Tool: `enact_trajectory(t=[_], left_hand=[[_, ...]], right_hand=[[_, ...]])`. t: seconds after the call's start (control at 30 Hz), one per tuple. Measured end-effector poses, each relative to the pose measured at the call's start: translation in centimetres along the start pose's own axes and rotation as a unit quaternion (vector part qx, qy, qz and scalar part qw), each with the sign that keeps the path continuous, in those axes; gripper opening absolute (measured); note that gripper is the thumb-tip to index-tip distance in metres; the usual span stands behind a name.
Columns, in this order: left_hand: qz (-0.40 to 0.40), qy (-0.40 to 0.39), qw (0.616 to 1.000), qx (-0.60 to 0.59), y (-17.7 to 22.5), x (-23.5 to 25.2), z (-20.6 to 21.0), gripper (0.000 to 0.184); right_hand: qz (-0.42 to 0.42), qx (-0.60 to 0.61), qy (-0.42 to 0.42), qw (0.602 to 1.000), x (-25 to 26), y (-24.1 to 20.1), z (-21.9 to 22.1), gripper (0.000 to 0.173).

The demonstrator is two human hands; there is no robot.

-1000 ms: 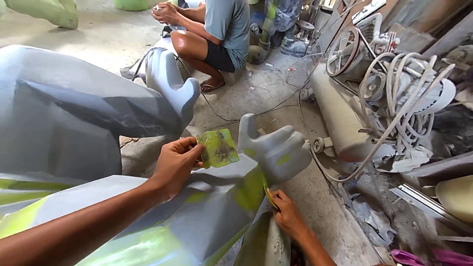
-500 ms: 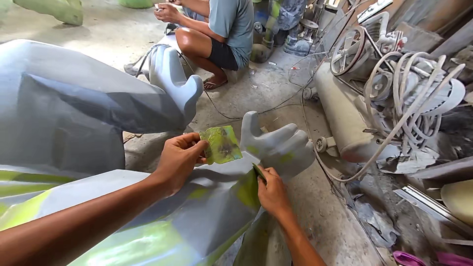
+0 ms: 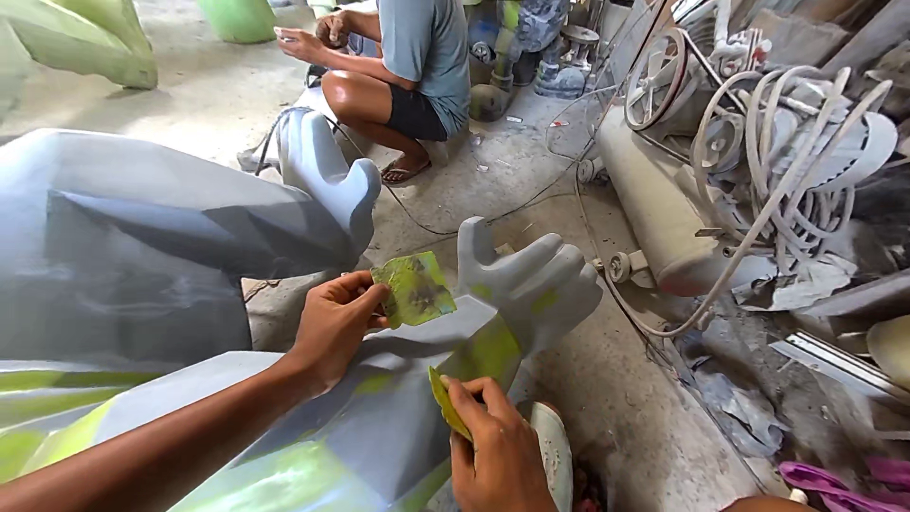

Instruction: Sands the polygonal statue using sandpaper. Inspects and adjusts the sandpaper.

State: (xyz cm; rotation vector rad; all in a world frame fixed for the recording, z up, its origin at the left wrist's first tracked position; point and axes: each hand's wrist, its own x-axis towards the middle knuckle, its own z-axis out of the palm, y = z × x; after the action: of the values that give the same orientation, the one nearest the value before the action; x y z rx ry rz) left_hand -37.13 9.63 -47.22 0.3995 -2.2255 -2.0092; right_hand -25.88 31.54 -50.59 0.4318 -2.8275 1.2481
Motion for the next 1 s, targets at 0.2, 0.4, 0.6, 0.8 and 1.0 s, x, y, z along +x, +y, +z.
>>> enact_trajectory(t=[0.2, 0.4, 0.6, 0.8, 1.0], left_hand=[[0.007, -0.012, 1.000, -0.006, -0.2, 0.1, -0.2, 0.015], [-0.005, 0.002, 1.000, -0.007, -0.2, 0.0, 0.0, 0.013], [-0.002, -0.002, 1.000, -0.009, -0.5, 0.3, -0.3, 0.013], [-0.003, -0.002, 1.000, -0.011, -0.3, 0.2, -0.1, 0.011], [-0.001, -0.003, 1.000, 0.001, -0.3, 0.2, -0.2, 0.011]], right_hand=[[-0.038, 0.182, 0.008, 0.983, 2.7, 6.3, -4.8, 0.042], [0.011, 0.131, -0.006, 0.991, 5.8, 17.6, -1.1, 0.044], [0.001, -0.034, -0.022, 0.999, 3.4, 16.1, 2.4, 0.054], [-0.026, -0.033, -0.044, 0.998, -1.0, 16.5, 0.2, 0.054], [0.052, 0.010, -0.002, 0.999, 4.9, 19.2, 1.0, 0.048]])
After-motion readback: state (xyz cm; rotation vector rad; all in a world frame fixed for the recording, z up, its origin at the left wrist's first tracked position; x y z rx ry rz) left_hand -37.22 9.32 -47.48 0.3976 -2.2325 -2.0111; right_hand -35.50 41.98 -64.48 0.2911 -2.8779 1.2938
